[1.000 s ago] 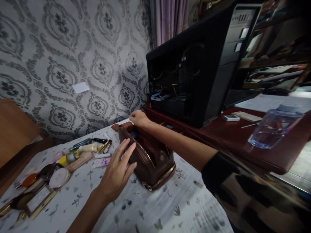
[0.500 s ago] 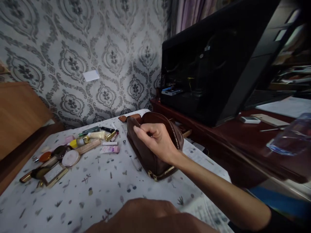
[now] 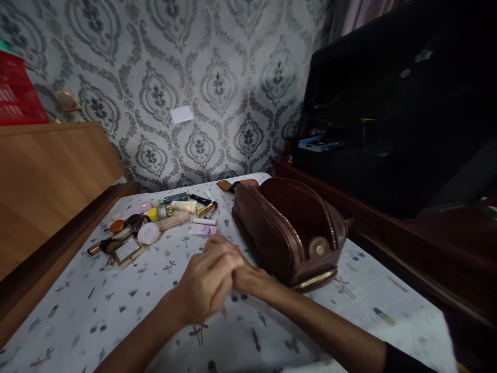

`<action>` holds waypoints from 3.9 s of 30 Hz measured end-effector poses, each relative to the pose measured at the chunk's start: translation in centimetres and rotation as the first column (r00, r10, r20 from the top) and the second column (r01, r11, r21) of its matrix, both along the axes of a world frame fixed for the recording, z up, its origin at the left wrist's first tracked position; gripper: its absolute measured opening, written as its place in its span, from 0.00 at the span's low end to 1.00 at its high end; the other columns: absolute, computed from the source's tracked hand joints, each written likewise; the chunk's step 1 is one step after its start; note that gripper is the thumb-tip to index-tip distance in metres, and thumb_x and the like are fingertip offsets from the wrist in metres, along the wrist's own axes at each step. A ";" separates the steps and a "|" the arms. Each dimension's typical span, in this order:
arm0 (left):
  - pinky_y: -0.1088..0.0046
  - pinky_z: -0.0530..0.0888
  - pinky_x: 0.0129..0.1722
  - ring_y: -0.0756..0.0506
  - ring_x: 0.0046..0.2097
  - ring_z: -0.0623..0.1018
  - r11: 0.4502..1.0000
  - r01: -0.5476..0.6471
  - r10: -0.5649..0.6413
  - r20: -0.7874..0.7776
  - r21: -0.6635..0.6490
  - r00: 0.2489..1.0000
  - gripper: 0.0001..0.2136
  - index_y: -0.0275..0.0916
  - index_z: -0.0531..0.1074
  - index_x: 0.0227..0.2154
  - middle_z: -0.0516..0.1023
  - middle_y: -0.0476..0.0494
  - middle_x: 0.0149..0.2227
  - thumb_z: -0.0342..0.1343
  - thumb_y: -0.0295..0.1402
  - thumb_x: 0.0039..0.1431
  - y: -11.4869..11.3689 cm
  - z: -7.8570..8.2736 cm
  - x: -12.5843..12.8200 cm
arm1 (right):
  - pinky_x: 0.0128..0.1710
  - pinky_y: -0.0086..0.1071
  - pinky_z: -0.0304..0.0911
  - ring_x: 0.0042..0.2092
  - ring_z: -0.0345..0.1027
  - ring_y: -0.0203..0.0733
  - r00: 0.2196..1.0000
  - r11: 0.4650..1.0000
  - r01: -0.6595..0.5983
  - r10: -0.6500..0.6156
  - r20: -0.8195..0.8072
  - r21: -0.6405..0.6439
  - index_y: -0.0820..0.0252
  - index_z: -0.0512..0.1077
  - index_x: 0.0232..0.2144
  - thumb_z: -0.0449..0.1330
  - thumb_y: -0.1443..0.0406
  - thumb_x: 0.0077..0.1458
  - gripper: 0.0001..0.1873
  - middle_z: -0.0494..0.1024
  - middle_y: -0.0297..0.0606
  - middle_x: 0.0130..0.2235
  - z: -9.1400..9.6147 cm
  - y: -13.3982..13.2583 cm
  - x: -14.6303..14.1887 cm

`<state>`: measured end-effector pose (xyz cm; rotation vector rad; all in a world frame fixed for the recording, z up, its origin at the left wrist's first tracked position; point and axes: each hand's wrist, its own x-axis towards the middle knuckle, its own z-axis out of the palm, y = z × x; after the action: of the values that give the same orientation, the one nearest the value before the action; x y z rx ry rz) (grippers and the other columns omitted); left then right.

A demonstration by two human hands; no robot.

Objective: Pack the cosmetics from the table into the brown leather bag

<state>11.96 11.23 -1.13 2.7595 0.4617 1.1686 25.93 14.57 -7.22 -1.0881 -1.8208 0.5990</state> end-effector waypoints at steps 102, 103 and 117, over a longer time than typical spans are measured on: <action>0.40 0.51 0.67 0.34 0.72 0.55 0.373 -0.910 0.874 -0.398 0.182 0.279 0.21 0.34 0.68 0.57 0.60 0.27 0.69 0.39 0.25 0.66 19.5 -3.3 -15.4 | 0.62 0.49 0.62 0.63 0.64 0.54 0.928 0.990 -0.072 0.021 0.373 0.123 0.63 0.77 0.44 0.56 0.71 0.59 0.13 0.69 0.54 0.62 -6.4 7.2 -5.3; 0.44 0.50 0.68 0.36 0.72 0.55 0.424 -0.885 0.856 -0.403 0.191 0.323 0.20 0.34 0.67 0.58 0.60 0.29 0.69 0.40 0.27 0.68 19.2 -4.0 -14.6 | 0.62 0.49 0.63 0.63 0.64 0.54 0.929 0.990 -0.071 0.021 0.370 0.123 0.62 0.77 0.44 0.57 0.71 0.59 0.13 0.70 0.53 0.62 -6.4 7.2 -5.3; 0.57 0.70 0.56 0.37 0.54 0.74 0.622 -0.782 0.718 -0.363 -0.047 0.593 0.20 0.38 0.74 0.46 0.78 0.35 0.49 0.39 0.43 0.72 13.4 -5.2 -12.0 | 0.64 0.48 0.61 0.63 0.65 0.54 0.960 0.995 -0.022 -0.007 0.278 0.102 0.65 0.76 0.48 0.54 0.71 0.59 0.16 0.71 0.54 0.61 -6.1 7.1 -5.3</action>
<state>-0.04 24.63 -6.30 2.5780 1.8339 0.6692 20.60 21.65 -13.32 -1.1398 -2.0742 0.3634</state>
